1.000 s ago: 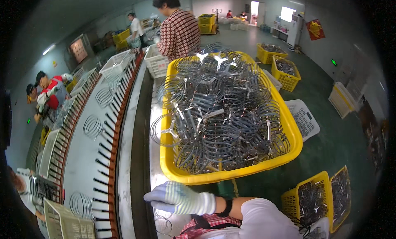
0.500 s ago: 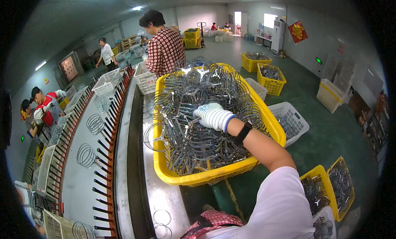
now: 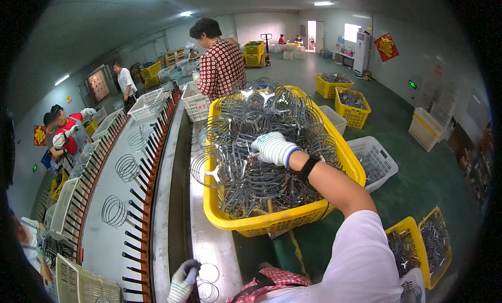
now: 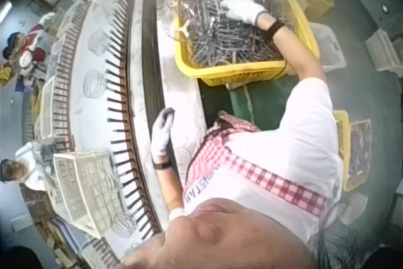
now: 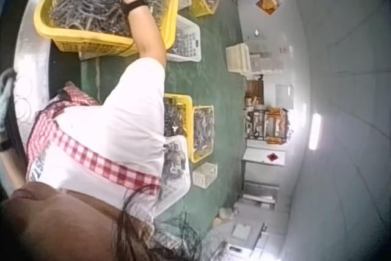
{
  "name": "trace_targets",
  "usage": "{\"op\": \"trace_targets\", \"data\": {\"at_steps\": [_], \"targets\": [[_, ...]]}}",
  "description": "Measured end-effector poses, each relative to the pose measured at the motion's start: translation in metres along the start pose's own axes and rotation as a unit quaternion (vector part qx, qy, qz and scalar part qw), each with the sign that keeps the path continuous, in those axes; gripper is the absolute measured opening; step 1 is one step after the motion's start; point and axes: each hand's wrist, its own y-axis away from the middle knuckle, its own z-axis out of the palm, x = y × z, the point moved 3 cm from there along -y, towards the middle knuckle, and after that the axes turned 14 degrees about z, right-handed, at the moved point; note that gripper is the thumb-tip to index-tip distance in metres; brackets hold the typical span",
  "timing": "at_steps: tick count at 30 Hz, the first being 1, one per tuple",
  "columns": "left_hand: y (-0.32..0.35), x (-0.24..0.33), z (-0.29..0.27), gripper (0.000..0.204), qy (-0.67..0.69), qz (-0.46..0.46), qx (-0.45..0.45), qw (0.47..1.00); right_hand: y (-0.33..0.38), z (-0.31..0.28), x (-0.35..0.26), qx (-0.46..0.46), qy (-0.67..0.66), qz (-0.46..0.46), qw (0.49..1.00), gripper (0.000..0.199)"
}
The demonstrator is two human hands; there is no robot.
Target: Sorting metal wire rings from a basket and placing them onto a conveyor track in a factory.
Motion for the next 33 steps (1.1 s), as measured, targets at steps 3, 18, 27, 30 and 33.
{"op": "trace_targets", "data": {"at_steps": [3,18,27,30,33], "targets": [[-0.035,-0.002,0.007,0.031,-0.005,0.043,-0.009,0.999,0.012,-0.014,0.01,0.042,-0.026,0.025,0.998,0.025],[0.003,0.041,0.056,0.034,0.077,0.046,-0.089,0.992,0.151,-0.045,-0.031,0.125,-0.45,0.039,0.883,0.028],[0.063,0.043,0.045,0.064,0.145,0.097,-0.022,0.984,0.243,0.014,-0.252,-0.045,-0.464,-0.24,0.851,0.033],[0.087,0.005,0.018,0.047,-0.095,0.127,-0.015,0.987,0.225,-0.003,-0.236,-0.065,-0.435,-0.25,0.862,0.023],[0.103,0.003,-0.012,0.047,0.312,0.099,0.15,0.933,0.181,-0.022,-0.177,0.125,-0.507,0.039,0.852,0.029]]}}
